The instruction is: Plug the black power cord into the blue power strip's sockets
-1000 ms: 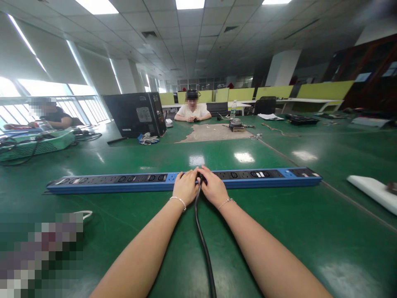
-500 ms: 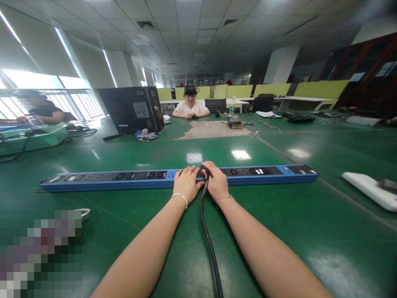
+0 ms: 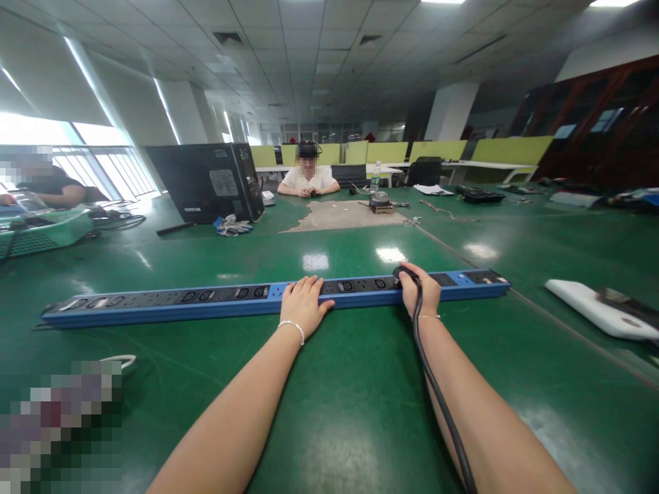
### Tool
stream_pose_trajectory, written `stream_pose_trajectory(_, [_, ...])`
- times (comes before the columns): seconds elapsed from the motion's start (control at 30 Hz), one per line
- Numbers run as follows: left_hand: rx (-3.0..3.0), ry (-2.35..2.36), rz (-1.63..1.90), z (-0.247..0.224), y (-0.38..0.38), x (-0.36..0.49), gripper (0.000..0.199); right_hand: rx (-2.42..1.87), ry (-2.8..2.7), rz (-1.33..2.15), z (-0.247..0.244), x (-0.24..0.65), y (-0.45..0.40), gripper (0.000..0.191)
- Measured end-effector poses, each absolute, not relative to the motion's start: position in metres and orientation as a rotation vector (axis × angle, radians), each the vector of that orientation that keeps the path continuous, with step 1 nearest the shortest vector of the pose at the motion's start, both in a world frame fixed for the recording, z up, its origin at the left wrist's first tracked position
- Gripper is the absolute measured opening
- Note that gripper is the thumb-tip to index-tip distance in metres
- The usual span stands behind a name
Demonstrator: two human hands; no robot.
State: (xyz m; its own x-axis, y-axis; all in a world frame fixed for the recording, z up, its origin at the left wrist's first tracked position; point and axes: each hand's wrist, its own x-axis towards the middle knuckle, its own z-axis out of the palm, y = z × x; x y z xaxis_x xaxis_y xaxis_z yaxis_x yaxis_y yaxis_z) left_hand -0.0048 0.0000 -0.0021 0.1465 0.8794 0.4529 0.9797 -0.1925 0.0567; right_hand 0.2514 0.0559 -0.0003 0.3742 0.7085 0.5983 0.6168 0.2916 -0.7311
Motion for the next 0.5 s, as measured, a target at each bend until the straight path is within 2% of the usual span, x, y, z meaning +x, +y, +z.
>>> stream_pose_trajectory(0.5, [-2.161,-1.787,-0.593,-0.003,-0.001,-0.004,0.052,-1.446,-1.562,-0.106,-0.004,0.250,0.042,0.032])
